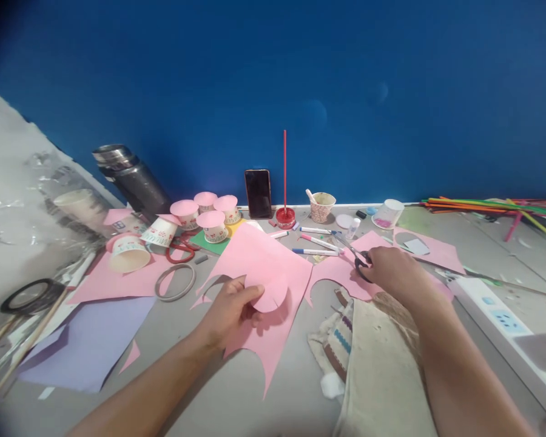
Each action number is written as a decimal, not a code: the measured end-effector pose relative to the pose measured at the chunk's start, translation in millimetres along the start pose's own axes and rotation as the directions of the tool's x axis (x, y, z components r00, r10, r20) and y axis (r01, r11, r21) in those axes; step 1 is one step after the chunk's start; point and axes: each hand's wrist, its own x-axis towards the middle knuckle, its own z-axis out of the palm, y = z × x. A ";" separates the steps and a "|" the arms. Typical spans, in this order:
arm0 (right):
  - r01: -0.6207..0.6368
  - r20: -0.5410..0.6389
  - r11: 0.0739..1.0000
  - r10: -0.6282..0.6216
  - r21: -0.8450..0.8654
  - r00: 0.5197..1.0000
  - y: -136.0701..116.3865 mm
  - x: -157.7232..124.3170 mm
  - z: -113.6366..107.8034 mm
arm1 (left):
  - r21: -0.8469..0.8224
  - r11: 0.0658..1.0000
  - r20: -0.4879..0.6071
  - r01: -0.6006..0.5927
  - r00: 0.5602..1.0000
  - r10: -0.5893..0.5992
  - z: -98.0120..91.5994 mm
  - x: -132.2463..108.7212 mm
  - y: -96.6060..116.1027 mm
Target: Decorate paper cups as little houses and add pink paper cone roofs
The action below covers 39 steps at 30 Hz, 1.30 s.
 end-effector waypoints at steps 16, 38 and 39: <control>-0.115 0.108 0.993 0.112 0.026 0.988 18.9 10.0 -12.8 | 0.164 0.980 -0.018 -0.114 0.993 0.119 -2.1 3.8 -2.3; -0.220 -0.023 0.975 0.221 0.036 0.975 30.9 18.7 8.0 | -0.080 0.993 -0.127 -0.085 0.989 0.075 -1.2 -0.2 6.1; -0.217 -0.026 0.975 0.219 0.045 0.975 30.8 20.4 9.7 | -0.087 0.993 -0.129 -0.080 0.989 0.068 -1.8 -0.3 5.7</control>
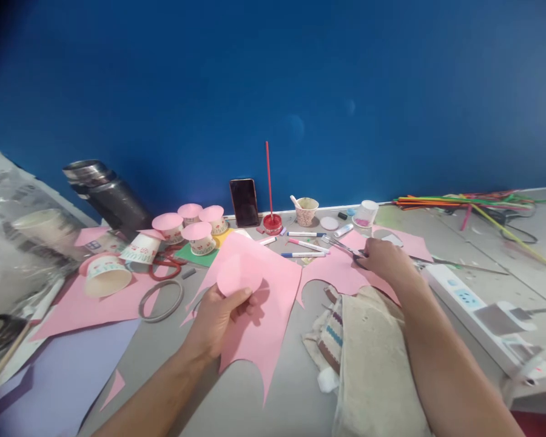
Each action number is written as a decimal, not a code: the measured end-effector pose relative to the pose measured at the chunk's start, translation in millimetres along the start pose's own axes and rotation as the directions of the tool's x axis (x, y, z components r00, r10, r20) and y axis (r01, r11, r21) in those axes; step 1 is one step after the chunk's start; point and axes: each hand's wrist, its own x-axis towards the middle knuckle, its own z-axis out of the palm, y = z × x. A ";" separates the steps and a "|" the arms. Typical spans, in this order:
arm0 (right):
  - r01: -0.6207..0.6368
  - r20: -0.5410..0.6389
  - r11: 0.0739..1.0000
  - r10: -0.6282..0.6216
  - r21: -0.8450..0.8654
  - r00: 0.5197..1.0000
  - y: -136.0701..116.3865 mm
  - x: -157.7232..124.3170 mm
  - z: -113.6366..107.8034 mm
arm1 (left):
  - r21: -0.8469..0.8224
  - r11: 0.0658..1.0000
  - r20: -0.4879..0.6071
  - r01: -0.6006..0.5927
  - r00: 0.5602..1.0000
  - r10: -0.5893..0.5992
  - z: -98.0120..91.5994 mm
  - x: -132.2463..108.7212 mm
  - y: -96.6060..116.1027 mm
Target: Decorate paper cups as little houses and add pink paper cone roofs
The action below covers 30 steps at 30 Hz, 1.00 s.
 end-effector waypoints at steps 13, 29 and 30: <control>0.085 0.144 0.892 -0.165 0.444 0.976 4.4 -13.6 -16.6 | -0.202 0.979 -0.003 0.008 1.000 -0.008 3.6 5.2 2.4; 0.118 0.068 0.311 -0.529 0.943 0.846 -138.1 -99.8 11.0 | 0.094 0.983 0.083 -0.155 0.986 0.147 2.5 -5.7 -3.4; 0.118 0.099 0.339 -0.558 0.933 0.824 -134.2 -98.1 8.1 | 0.148 0.970 0.083 -0.193 0.980 0.182 -0.5 -3.8 -0.1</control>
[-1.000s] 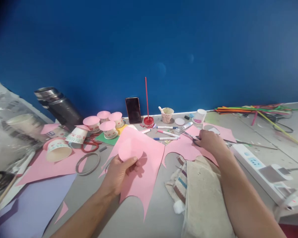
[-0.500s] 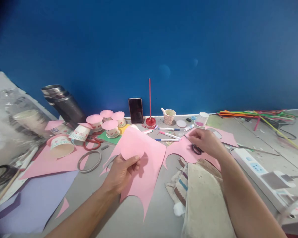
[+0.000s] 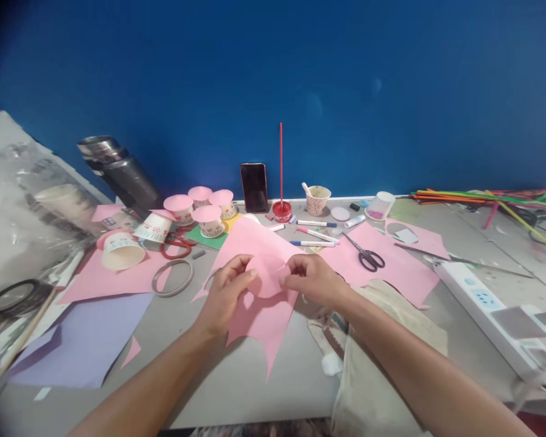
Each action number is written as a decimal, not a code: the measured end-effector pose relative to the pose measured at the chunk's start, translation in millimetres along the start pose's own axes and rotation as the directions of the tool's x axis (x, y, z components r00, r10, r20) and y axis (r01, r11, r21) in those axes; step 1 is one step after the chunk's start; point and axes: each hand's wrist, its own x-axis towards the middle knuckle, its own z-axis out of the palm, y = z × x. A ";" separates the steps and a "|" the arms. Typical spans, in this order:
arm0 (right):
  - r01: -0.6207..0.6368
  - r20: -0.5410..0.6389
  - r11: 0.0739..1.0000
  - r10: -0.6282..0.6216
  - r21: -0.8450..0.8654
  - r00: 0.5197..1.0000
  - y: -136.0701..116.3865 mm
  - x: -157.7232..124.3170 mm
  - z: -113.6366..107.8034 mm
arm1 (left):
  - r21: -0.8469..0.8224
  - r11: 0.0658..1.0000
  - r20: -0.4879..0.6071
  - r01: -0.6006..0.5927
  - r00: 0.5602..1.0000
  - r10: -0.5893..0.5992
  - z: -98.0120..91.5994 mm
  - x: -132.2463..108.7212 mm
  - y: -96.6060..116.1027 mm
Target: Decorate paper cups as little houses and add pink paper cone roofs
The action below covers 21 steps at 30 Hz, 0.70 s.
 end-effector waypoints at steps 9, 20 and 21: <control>-0.052 -0.065 0.995 0.058 0.089 0.996 4.9 -2.3 -4.6 | 0.102 0.994 0.017 0.043 0.999 -0.045 -4.5 9.9 -1.1; 0.022 -0.173 1.000 -0.022 -0.002 0.985 13.3 -2.4 0.0 | 0.162 0.987 -0.011 0.010 1.000 -0.008 -4.1 8.8 1.6; 0.040 -0.202 0.999 -0.043 -0.023 0.978 12.7 -2.6 0.1 | 0.186 0.983 0.013 -0.010 1.000 0.008 -4.6 8.2 2.5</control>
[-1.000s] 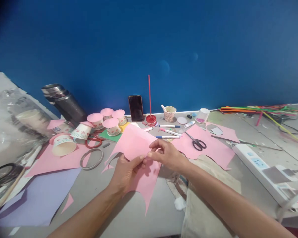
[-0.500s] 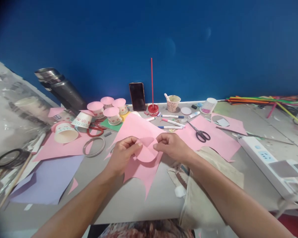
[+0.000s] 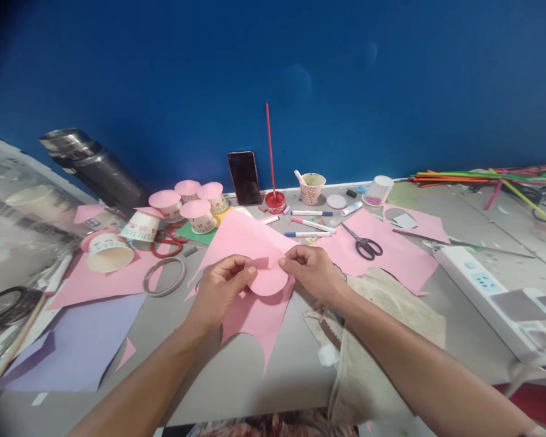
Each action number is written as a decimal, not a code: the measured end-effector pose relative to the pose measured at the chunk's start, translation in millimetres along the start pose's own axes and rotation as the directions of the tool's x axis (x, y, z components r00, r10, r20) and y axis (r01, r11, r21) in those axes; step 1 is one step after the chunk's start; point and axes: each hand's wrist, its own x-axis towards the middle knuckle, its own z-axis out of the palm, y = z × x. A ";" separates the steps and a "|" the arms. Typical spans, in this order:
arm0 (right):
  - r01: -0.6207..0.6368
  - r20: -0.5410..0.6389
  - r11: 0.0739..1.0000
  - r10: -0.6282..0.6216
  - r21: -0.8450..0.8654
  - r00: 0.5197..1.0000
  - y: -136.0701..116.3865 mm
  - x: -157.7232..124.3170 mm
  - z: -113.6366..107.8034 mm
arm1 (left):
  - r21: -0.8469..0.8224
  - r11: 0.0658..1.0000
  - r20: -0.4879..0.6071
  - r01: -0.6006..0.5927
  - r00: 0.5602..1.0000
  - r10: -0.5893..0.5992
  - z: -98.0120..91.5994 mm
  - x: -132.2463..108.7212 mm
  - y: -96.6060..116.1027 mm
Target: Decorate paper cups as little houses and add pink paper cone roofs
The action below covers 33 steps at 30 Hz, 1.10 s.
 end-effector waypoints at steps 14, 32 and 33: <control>0.247 0.078 0.945 -0.235 -0.217 0.969 -1.1 -8.2 4.9 | 0.126 0.992 0.046 -0.031 0.999 0.026 -0.7 1.2 -0.4; 0.212 0.055 0.924 -0.205 -0.317 0.977 -0.2 -9.9 10.7 | 0.199 0.980 0.067 -0.027 0.998 0.014 2.1 -1.3 -4.5; 0.214 0.059 0.924 -0.206 -0.318 0.977 -0.5 -10.0 10.8 | 0.198 0.980 0.067 -0.024 0.998 0.011 2.9 -1.4 -4.5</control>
